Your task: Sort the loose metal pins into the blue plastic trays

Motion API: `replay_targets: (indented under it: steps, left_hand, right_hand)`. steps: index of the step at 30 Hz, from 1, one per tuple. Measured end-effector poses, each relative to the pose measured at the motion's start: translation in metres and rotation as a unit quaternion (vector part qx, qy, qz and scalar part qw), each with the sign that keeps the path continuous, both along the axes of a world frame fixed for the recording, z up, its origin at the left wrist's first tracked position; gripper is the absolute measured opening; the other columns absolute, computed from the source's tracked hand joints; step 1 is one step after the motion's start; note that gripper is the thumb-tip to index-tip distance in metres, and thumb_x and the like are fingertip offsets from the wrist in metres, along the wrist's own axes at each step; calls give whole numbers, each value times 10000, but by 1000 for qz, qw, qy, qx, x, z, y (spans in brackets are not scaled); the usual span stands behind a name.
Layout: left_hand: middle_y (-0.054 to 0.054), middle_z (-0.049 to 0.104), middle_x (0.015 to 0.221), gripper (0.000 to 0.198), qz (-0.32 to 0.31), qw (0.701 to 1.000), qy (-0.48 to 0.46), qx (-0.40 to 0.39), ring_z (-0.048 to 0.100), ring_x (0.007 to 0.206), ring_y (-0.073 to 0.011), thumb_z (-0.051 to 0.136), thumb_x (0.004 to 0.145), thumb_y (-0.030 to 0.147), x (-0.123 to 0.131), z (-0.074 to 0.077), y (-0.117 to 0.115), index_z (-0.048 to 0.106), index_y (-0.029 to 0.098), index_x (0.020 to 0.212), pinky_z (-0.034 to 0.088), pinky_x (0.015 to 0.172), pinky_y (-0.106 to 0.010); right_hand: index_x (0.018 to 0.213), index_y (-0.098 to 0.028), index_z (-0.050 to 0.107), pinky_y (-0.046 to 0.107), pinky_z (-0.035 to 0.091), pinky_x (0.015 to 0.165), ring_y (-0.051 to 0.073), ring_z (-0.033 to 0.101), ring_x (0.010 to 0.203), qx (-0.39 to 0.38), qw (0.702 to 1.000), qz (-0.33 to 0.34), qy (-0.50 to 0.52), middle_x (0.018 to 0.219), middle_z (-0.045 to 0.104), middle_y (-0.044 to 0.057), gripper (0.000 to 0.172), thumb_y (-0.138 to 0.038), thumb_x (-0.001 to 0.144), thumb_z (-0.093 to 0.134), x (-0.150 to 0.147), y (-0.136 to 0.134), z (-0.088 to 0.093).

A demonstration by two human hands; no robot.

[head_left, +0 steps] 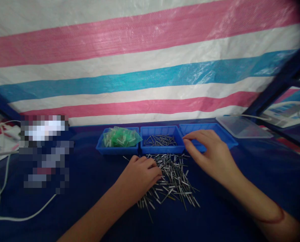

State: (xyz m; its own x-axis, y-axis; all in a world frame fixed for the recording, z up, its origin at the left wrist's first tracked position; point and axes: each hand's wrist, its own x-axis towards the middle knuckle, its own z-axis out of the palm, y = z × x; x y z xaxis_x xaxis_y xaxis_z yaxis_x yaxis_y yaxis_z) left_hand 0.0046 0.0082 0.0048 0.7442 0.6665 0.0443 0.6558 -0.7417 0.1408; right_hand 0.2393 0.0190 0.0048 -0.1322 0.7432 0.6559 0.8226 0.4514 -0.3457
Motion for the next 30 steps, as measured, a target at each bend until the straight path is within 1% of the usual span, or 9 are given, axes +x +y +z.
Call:
replay_targets:
  steps: [4,6,8,13,16,20,24,27,30]
  left_hand:
    - [-34,621,933,162,12,999,18,25,544,847,-176,468,932,241,5,-2,0,622,192,917,328,709,-320]
    - [-44,613,922,178,25,998,20,46,535,830,-182,445,938,228,6,-4,1,614,180,909,332,698,-325]
    - [-47,606,926,175,36,998,20,53,529,829,-187,445,938,235,5,-4,2,609,180,910,336,698,-328]
    - [-28,605,954,141,27,999,14,13,535,876,-194,570,878,332,1,0,2,615,208,928,339,721,-325]
    - [-23,616,937,111,23,999,11,20,539,865,-185,542,898,288,0,0,2,619,209,908,335,722,-321]
    - [-30,639,897,155,24,999,-22,40,558,850,-185,470,935,268,2,-3,3,608,197,919,344,743,-332]
    - [-21,668,915,164,28,992,-117,-27,594,856,-164,447,945,247,3,0,4,601,194,959,386,776,-310]
    - [-10,680,963,147,52,972,-213,-90,612,896,-151,477,928,244,5,3,4,612,199,962,423,809,-281]
    - [-8,689,947,144,83,944,-286,-140,630,872,-148,510,904,260,8,3,2,634,205,953,456,809,-266]
  right_hand:
    - [813,-200,643,384,438,771,204,574,823,-55,990,129,7,829,669,57,123,-190,846,525,-19,-12,1]
    - [807,-199,647,377,440,756,194,566,809,-84,981,175,3,816,661,53,131,-167,838,524,-24,-15,0]
    - [797,-195,647,373,437,753,189,558,804,-106,974,202,-7,804,653,50,126,-163,830,530,-27,-17,-1]
    - [812,-189,652,365,417,746,189,542,805,-151,962,222,-49,771,633,43,99,-182,819,553,-31,-19,-4]
    - [828,-188,649,364,410,755,186,537,814,-163,959,225,-58,780,629,37,89,-185,818,560,-32,-19,-6]
    - [852,-186,646,367,413,762,187,533,823,-171,953,245,-55,796,631,38,98,-241,846,565,-35,-20,-8]
    - [859,-185,632,352,428,745,180,542,820,-174,954,244,-12,825,636,48,140,-225,895,502,-35,-21,-8]
    - [879,-189,622,346,439,761,176,551,843,-184,952,243,29,865,641,48,128,-230,900,502,-33,-21,-7]
    - [891,-196,624,337,444,759,170,557,841,-197,946,251,59,869,646,48,151,-229,911,479,-32,-20,-6]
